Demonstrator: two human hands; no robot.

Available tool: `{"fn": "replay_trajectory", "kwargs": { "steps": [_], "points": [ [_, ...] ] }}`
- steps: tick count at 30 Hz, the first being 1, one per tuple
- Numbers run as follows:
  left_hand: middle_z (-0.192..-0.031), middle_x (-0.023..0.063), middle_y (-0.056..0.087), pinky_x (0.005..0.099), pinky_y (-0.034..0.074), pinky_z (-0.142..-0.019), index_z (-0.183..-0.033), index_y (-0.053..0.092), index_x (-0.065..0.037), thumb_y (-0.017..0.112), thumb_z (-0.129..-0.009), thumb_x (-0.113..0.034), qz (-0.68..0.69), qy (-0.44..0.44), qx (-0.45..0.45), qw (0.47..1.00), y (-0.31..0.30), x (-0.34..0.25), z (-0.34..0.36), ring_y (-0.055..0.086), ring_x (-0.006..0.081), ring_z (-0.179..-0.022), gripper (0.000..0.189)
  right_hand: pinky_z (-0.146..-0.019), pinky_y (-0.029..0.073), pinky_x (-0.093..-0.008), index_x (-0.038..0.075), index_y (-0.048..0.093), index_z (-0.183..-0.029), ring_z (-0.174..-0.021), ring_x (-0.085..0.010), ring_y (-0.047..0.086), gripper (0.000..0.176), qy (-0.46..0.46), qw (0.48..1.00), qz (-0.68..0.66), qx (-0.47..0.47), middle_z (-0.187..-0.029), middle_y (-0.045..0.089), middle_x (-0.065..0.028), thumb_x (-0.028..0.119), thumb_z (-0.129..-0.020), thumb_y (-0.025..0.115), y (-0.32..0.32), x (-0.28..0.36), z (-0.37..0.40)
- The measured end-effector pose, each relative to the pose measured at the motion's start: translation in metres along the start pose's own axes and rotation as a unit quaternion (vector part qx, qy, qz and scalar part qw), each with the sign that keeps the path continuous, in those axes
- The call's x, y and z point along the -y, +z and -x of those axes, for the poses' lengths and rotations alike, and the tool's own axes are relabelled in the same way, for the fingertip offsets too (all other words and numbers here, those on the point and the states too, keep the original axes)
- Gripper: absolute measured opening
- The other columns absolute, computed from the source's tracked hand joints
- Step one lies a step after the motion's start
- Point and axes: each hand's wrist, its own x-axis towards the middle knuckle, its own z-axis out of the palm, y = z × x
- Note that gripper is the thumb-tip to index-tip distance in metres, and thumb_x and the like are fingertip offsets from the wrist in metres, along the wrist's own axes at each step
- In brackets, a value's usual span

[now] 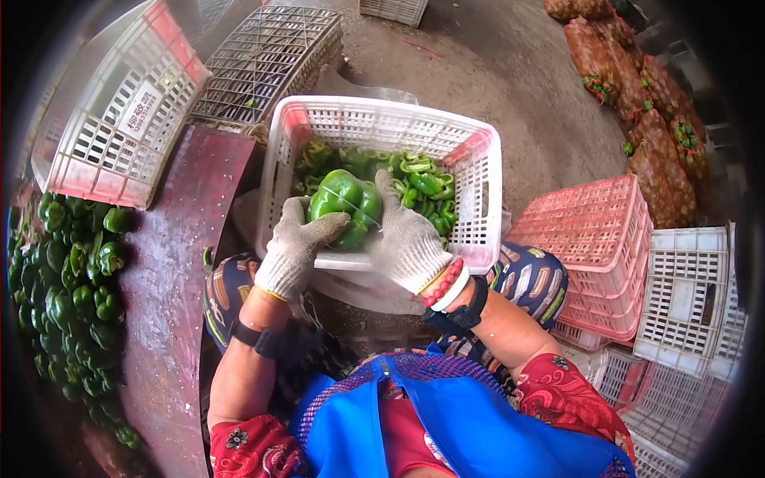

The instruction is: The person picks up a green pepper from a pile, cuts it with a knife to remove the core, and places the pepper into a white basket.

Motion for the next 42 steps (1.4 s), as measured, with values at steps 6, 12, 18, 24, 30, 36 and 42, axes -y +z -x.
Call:
{"fn": "replay_trajectory", "kwargs": {
  "steps": [6,12,18,24,30,36,42],
  "points": [
    [-0.116,0.0133,0.066,0.0353,0.052,-0.094,-0.127,0.058,0.003,0.074,-0.092,-0.019,0.3,-0.048,0.124,0.945,0.005,0.016,-0.01,0.065,0.0221,-0.103,0.044,-0.074,0.058,-0.0541,-0.002,0.009,-0.164,-0.081,-0.0444,0.072,0.096,-0.084,0.992,-0.034,-0.091,-0.091,0.071,-0.0287,0.028,-0.093,0.067,0.027,-0.035,-0.009],
    [-0.119,0.0176,0.066,0.04,0.053,-0.101,-0.131,0.053,0.007,0.069,-0.094,-0.016,0.354,0.032,0.091,0.93,-0.016,0.002,-0.006,0.067,0.0261,-0.108,0.046,-0.082,0.058,-0.0503,0.003,0.014,-0.165,-0.088,-0.043,0.072,0.088,-0.076,0.996,-0.01,-0.055,-0.114,0.07,-0.0299,0.023,-0.095,0.063,0.04,-0.073,-0.021],
    [-0.115,0.0181,0.07,0.0354,0.055,-0.091,-0.135,0.054,0.005,0.085,-0.08,-0.034,-0.019,0.039,-0.023,0.999,-0.02,-0.001,0.001,0.069,0.0236,-0.102,0.074,-0.092,0.054,-0.0377,0.008,0.031,-0.162,-0.106,-0.0285,0.066,0.078,-0.106,0.831,-0.542,0.063,-0.126,0.065,-0.0134,0.014,-0.094,0.07,0.023,-0.079,-0.022],
    [-0.13,0.0268,0.065,0.0417,0.05,-0.106,-0.145,0.048,-0.003,0.096,-0.064,-0.05,-0.231,0.116,0.08,0.963,-0.005,-0.006,0.0,0.065,0.035,-0.122,0.106,-0.121,0.036,-0.0407,0.016,0.031,-0.164,-0.147,-0.0269,0.04,0.098,-0.323,0.906,-0.265,0.061,-0.164,0.037,-0.0111,0.033,-0.085,0.087,-0.022,-0.036,-0.014],
    [-0.129,0.0214,0.068,0.0381,0.052,-0.104,-0.15,0.043,-0.002,0.093,-0.074,-0.032,-0.243,0.08,0.219,0.942,-0.006,-0.004,-0.005,0.066,0.0274,-0.122,0.096,-0.115,0.038,-0.0313,0.007,0.031,-0.163,-0.134,-0.0164,0.049,0.1,-0.194,0.841,-0.456,0.218,-0.146,0.055,-0.0092,0.022,-0.079,0.083,-0.005,-0.046,-0.007],
    [-0.138,0.0154,0.06,0.0369,0.046,-0.11,-0.151,0.041,0.002,0.089,-0.08,-0.023,-0.052,0.053,0.296,0.952,-0.014,0.037,-0.019,0.058,0.0248,-0.127,0.09,-0.113,0.041,-0.0345,0.009,0.029,-0.164,-0.13,-0.0186,0.052,0.108,-0.133,0.799,-0.516,0.278,-0.144,0.053,-0.0099,0.022,-0.074,0.088,-0.008,-0.049,-0.004],
    [-0.138,0.0172,0.061,0.0393,0.05,-0.108,-0.151,0.041,0.004,0.081,-0.08,-0.01,0.145,-0.046,0.34,0.928,-0.026,0.026,-0.008,0.063,0.0269,-0.123,0.082,-0.079,0.049,-0.0276,0.01,0.028,-0.163,-0.106,-0.0154,0.062,0.104,-0.126,0.74,-0.591,0.294,-0.133,0.058,-0.0107,0.015,-0.075,0.083,-0.022,-0.044,0.011]
  ]
}}
